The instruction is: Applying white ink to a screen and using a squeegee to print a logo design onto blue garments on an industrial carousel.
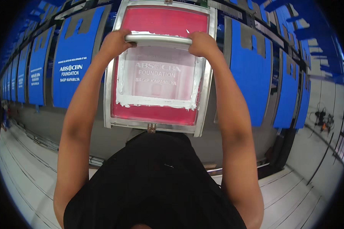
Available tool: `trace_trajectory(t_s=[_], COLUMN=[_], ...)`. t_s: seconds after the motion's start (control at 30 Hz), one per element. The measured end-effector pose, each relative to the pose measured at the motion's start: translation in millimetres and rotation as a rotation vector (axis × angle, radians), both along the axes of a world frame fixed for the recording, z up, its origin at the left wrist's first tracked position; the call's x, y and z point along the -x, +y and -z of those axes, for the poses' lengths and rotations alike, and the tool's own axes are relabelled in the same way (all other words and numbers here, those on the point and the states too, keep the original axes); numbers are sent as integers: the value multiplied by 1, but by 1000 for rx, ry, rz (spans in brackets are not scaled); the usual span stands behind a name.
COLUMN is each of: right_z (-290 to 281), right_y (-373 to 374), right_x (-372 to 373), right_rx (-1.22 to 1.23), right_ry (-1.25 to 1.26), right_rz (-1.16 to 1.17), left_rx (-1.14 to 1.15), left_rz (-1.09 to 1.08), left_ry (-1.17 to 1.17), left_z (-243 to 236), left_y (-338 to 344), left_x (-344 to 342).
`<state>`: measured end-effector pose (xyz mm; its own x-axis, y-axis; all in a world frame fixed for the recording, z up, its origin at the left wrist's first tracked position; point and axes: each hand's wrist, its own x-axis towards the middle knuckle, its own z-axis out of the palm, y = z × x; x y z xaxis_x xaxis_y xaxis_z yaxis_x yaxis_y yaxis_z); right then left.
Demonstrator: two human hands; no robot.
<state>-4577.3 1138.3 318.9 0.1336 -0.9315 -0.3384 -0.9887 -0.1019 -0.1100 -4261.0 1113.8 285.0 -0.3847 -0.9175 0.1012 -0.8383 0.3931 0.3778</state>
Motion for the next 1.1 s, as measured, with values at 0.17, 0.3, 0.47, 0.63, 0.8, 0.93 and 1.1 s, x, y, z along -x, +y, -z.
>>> trace_trajectory(t_s=[0.17,0.3,0.47,0.63,0.8,0.93,1.1], right_z=[-5,22,26,32,9,0,7], right_y=[-45,-63,-59,-50,39,195,274], right_x=[8,6,-11,-47,-66,-94,-111], right_rx=[59,-137,-169,55,-11,72,173], right_ry=[-128,-84,-89,-40,-10,-104,-98], right_rz=[-24,-87,-196,-154,-106,-118,-102], left_rx=[-144,-1318,-1534,-1318,-1422,-1412,-1286], left_rz=[-220,104,-181,-20,-51,-97,-125], left_ry=[279,78,941,959,894,847,780], left_z=[-13,45,113,97,74,73,80], left_y=[144,291,355,359,355,352,356], left_x=[-26,-25,-2,-3,-5,-2,4])
